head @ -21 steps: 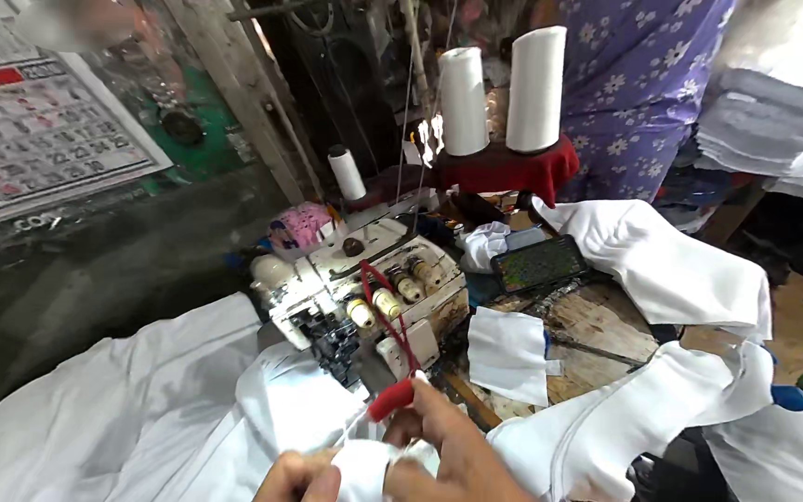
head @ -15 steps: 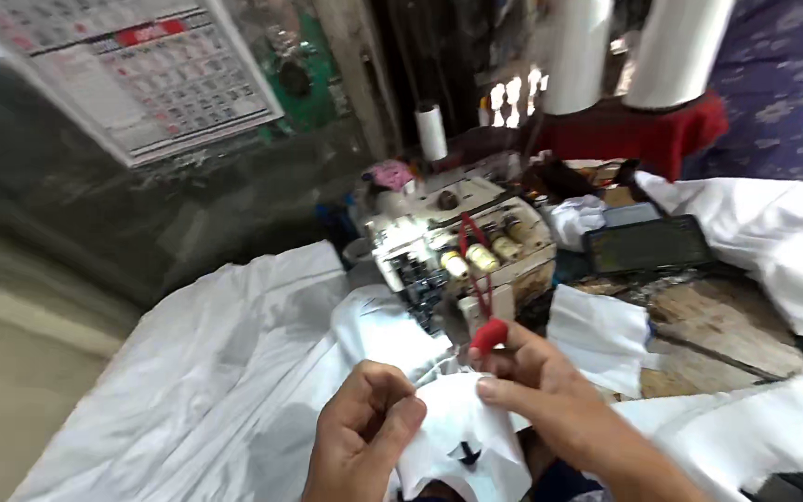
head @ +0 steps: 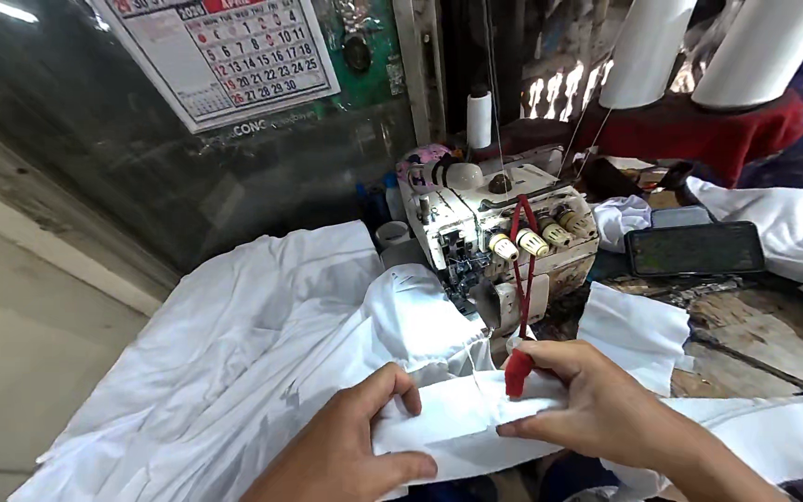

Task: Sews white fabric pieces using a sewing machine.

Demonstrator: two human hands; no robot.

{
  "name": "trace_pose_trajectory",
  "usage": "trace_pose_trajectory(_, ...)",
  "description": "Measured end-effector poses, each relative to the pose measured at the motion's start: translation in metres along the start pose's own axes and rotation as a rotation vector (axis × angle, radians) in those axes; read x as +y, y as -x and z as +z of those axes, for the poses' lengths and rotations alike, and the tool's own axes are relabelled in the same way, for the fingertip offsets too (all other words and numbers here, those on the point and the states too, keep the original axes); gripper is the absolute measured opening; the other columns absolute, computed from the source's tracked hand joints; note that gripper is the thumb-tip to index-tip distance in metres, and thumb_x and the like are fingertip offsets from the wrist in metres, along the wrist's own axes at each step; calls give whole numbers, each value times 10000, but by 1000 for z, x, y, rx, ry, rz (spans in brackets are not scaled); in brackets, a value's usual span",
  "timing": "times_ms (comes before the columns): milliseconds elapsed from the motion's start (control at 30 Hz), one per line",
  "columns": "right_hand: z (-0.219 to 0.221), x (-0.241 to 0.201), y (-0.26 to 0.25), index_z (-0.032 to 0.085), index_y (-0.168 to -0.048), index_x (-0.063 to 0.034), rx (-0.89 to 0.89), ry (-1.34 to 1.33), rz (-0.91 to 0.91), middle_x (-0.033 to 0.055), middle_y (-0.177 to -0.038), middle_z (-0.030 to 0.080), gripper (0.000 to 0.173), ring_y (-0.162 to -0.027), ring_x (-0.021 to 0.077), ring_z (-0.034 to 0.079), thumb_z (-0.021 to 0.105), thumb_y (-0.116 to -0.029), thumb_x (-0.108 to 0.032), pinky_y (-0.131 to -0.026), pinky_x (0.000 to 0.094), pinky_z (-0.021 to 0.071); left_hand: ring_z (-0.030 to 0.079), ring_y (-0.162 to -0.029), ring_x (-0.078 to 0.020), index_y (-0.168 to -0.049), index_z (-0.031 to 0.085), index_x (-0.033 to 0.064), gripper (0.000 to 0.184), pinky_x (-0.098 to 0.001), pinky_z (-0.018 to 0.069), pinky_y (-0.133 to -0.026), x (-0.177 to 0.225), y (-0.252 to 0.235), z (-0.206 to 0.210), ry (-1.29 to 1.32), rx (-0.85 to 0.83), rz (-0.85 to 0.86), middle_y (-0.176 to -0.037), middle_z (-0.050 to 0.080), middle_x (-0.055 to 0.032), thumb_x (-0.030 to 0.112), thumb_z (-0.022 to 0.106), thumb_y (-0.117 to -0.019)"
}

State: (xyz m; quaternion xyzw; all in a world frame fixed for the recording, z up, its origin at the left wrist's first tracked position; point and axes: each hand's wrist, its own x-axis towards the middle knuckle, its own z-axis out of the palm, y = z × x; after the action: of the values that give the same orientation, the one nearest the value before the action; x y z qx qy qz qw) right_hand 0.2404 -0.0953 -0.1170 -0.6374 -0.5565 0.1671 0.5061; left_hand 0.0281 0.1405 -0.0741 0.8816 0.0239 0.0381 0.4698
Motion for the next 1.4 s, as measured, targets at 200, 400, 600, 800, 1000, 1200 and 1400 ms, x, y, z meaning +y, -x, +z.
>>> trace_pose_trajectory(200, 19, 11, 4, 774, -956, -116, 227, -188, 3, -15, -827, 730, 206, -693, 78, 660, 813, -897, -310, -606, 251, 562, 583, -620, -38, -999, 704, 184, 235, -224, 486, -521, -7, -2, 17, -182, 296, 31, -786, 661, 76, 416, 670, -987)
trace_pose_trajectory(400, 28, 19, 1, 746, -934, -99, 333, -190, 4, -9, -821, 714, 174, -702, 91, 666, 819, -878, -247, -608, 256, 578, 649, -699, -60, -1027, 697, 131, 256, -244, 543, -602, 9, -4, 31, -226, 470, -58, -842, 706, 47, 382, 667, -987)
trace_pose_trajectory(600, 14, 2, 4, 665, -1101, -158, 291, -147, 92, -16, -847, 718, 314, -654, 135, 684, 835, -875, -295, -546, 290, 606, 563, -569, -37, -970, 695, 194, 317, -265, 473, -491, 7, 1, 9, -404, 377, -74, -710, 636, 86, 508, 651, -974)
trace_pose_trajectory(800, 18, 10, 20, 734, -1006, -200, 188, -48, 343, -85, -836, 744, 265, -721, 69, 720, 642, -1004, -448, -668, 275, 636, 645, -635, -45, -1021, 714, 210, 245, -245, 564, -556, -4, -24, -3, -340, 198, 18, -788, 686, 94, 403, 565, -1038)
trace_pose_trajectory(1000, 40, -2, 3, 775, -1084, -188, 381, -143, 305, -41, -1033, 736, 320, -828, 82, 690, 635, -994, -461, -706, 285, 600, 625, -643, -61, -1017, 718, 226, 153, -250, 548, -537, 19, -74, -26, -399, 405, 230, -839, 677, 91, 350, 629, -1004)
trace_pose_trajectory(1200, 59, 24, 2, 756, -860, -192, 504, 16, 201, -76, -866, 681, 288, -753, 32, 638, 707, -944, -463, -635, 245, 563, 672, -934, -69, -1105, 702, 210, 208, -291, 589, -773, -29, -112, -12, -440, 484, 283, -1053, 695, 88, 323, 535, -1052)
trace_pose_trajectory(1400, 56, 19, 1, 731, -773, -186, 450, 9, 226, -71, -849, 660, 315, -685, 20, 580, 739, -912, -469, -566, 226, 490, 603, -923, -65, -1052, 683, 179, 268, -278, 523, -779, -13, -119, -22, -732, 384, 261, -949, 620, 71, 319, 456, -1066)
